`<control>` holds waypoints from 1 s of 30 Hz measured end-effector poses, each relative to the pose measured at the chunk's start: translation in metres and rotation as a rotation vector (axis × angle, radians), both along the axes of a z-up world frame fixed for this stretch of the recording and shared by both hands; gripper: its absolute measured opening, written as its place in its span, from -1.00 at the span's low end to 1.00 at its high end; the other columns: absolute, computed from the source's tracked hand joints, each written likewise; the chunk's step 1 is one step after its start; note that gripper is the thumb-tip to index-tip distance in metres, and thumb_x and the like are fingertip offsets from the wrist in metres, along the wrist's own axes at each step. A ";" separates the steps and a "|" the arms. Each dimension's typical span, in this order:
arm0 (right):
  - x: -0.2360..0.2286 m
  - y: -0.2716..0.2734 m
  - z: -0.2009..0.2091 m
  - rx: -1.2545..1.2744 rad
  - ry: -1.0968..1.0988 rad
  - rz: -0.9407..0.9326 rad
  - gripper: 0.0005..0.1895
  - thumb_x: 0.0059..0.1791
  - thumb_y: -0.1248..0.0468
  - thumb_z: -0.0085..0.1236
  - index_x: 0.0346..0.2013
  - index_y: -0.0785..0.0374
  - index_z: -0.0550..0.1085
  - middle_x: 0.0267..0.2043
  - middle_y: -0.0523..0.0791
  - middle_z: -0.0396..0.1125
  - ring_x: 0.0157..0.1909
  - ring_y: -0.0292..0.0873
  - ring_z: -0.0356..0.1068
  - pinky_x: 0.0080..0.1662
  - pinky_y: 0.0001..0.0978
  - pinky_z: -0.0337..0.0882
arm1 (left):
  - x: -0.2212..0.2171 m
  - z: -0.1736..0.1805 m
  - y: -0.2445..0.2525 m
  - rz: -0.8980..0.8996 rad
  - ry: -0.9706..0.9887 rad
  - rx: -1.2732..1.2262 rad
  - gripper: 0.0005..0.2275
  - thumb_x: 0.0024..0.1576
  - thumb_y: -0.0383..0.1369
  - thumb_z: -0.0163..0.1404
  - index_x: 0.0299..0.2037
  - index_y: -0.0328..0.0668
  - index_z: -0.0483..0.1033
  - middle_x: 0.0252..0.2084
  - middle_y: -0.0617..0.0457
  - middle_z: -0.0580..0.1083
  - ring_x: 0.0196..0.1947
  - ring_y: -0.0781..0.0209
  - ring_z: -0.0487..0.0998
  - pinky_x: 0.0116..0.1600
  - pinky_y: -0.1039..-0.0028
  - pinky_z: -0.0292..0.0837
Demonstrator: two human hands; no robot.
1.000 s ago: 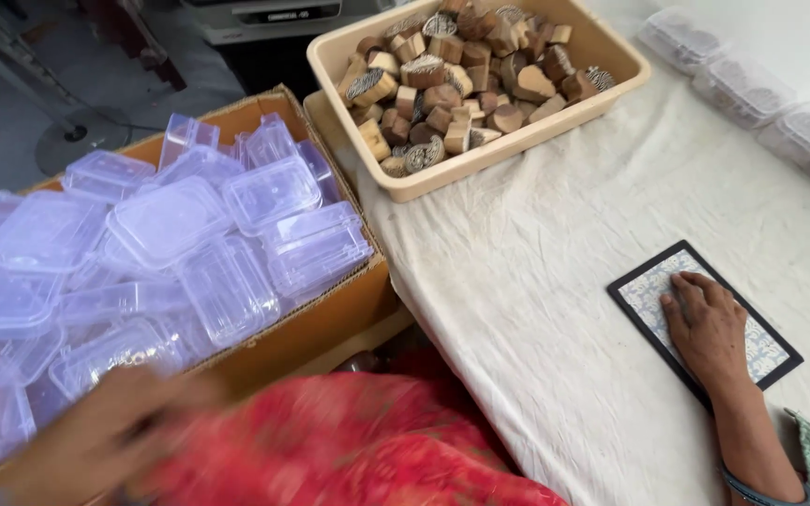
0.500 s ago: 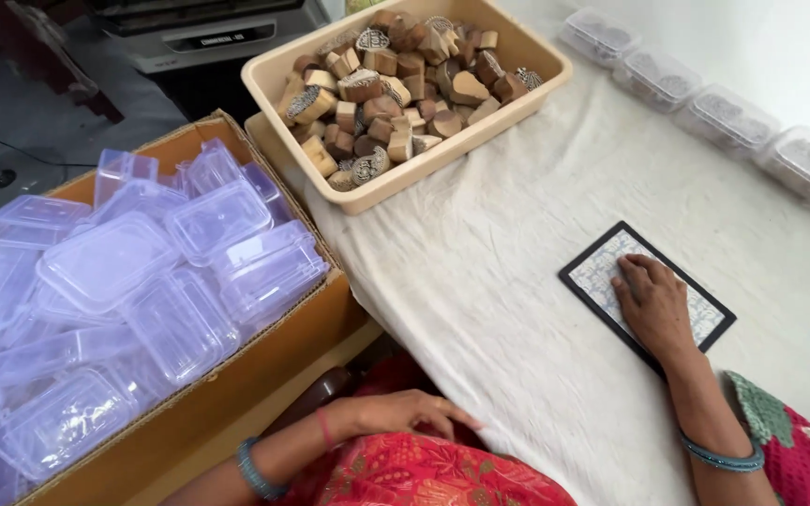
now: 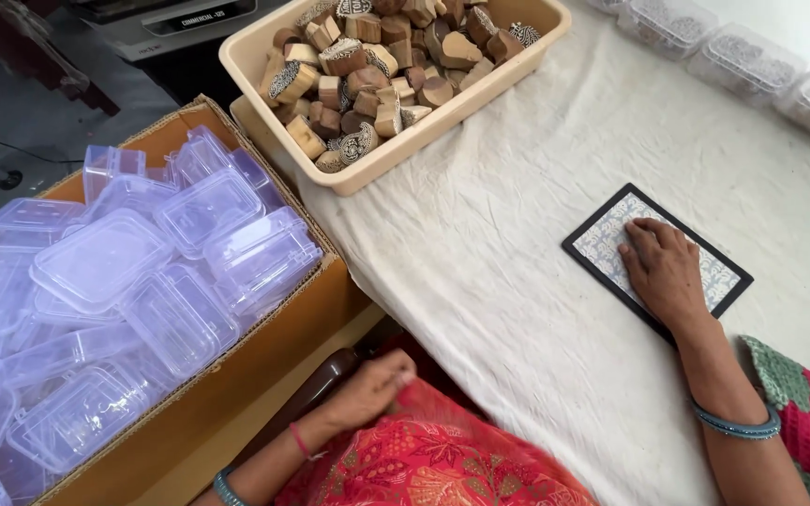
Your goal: The person cleans a wooden stamp with a cloth, places it into a clear plastic container, and then wraps the container in bubble wrap. They secure the bubble wrap with tape from a dispenser.
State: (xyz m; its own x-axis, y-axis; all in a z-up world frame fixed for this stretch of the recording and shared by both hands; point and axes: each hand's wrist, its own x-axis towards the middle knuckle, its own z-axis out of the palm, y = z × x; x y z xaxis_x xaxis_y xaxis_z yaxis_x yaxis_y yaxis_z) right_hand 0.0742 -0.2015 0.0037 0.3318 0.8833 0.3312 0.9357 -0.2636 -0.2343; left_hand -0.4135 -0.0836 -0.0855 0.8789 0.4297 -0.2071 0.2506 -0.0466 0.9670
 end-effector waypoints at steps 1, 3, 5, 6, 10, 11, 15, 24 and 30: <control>-0.001 -0.001 0.000 0.001 0.001 0.001 -0.57 0.18 0.09 -0.04 0.26 0.24 0.47 0.33 -0.05 0.29 0.33 0.00 0.23 0.23 -0.06 0.21 | -0.011 0.023 0.008 0.001 0.001 0.001 -0.82 0.39 -0.28 -0.12 -0.17 -0.23 0.37 -0.31 0.14 0.35 -0.28 0.37 0.41 -0.17 0.51 0.47; -0.002 -0.001 0.001 -0.001 -0.008 0.009 -0.57 0.18 0.09 -0.05 0.26 0.24 0.47 0.33 -0.05 0.29 0.35 -0.01 0.22 0.26 -0.06 0.20 | -0.033 0.068 0.025 0.408 -0.179 0.092 -0.84 0.30 -0.30 -0.03 -0.17 -0.25 0.45 -0.34 0.13 0.35 -0.37 0.32 0.34 -0.25 0.52 0.35; 0.002 -0.002 -0.003 -0.001 -0.008 0.010 -0.56 0.18 0.08 -0.05 0.26 0.24 0.47 0.34 -0.05 0.29 0.36 -0.01 0.22 0.26 -0.05 0.19 | -0.192 -0.033 0.101 0.617 0.179 0.769 -0.83 0.34 -0.29 -0.01 -0.04 -0.23 0.46 -0.18 0.04 0.42 -0.20 0.19 0.44 -0.13 0.44 0.42; 0.003 -0.002 -0.006 -0.003 -0.007 0.011 -0.56 0.18 0.08 -0.05 0.27 0.24 0.47 0.35 -0.05 0.28 0.36 -0.01 0.22 0.27 -0.05 0.19 | -0.294 -0.067 0.099 0.771 0.561 1.447 -0.78 0.37 -0.27 0.00 0.10 -0.21 0.48 -0.02 -0.06 0.48 -0.02 0.06 0.53 0.00 0.35 0.49; 0.003 -0.004 -0.005 0.001 -0.002 0.002 -0.56 0.18 0.08 -0.05 0.27 0.23 0.47 0.36 -0.05 0.28 0.36 0.00 0.22 0.27 -0.05 0.19 | -0.452 0.031 0.105 0.598 0.583 1.170 -0.72 0.23 -0.28 -0.01 0.07 -0.25 0.47 -0.03 -0.09 0.51 -0.02 0.03 0.54 0.01 0.32 0.48; 0.004 -0.003 -0.006 0.003 0.000 0.001 -0.56 0.19 0.08 -0.06 0.27 0.23 0.47 0.37 -0.05 0.28 0.37 0.00 0.22 0.27 -0.05 0.20 | -0.456 0.067 0.092 0.549 0.589 1.077 -0.70 0.19 -0.28 -0.01 0.06 -0.26 0.46 -0.03 -0.10 0.52 -0.01 0.02 0.54 0.01 0.31 0.48; 0.008 -0.004 -0.014 -0.004 -0.015 0.001 -0.57 0.19 0.08 -0.06 0.28 0.20 0.47 0.38 -0.06 0.28 0.38 0.01 0.22 0.29 -0.03 0.19 | -0.219 0.222 0.033 0.377 0.591 0.704 -0.62 0.01 -0.30 -0.01 0.02 -0.32 0.45 -0.05 -0.14 0.56 -0.01 -0.02 0.55 0.02 0.26 0.47; 0.028 -0.006 -0.033 0.061 -0.096 0.026 -0.66 0.24 0.07 0.02 0.19 0.19 0.52 0.27 -0.06 0.37 0.28 0.00 0.35 0.30 -0.15 0.33 | -0.064 -0.028 -0.004 -0.393 -0.080 0.345 -0.44 0.06 -0.58 -0.10 0.37 -0.39 0.27 0.41 -0.30 0.30 0.44 -0.20 0.26 0.50 0.18 0.10; 0.071 -0.008 -0.081 0.041 -0.149 0.014 -0.71 0.27 0.14 0.09 0.17 0.28 0.50 0.21 0.01 0.34 0.18 0.02 0.36 0.27 -0.18 0.38 | -0.078 0.024 -0.029 -0.283 -0.147 0.349 -0.48 0.10 -0.38 0.06 0.27 -0.43 0.26 0.32 -0.39 0.32 0.36 -0.27 0.28 0.43 0.13 0.17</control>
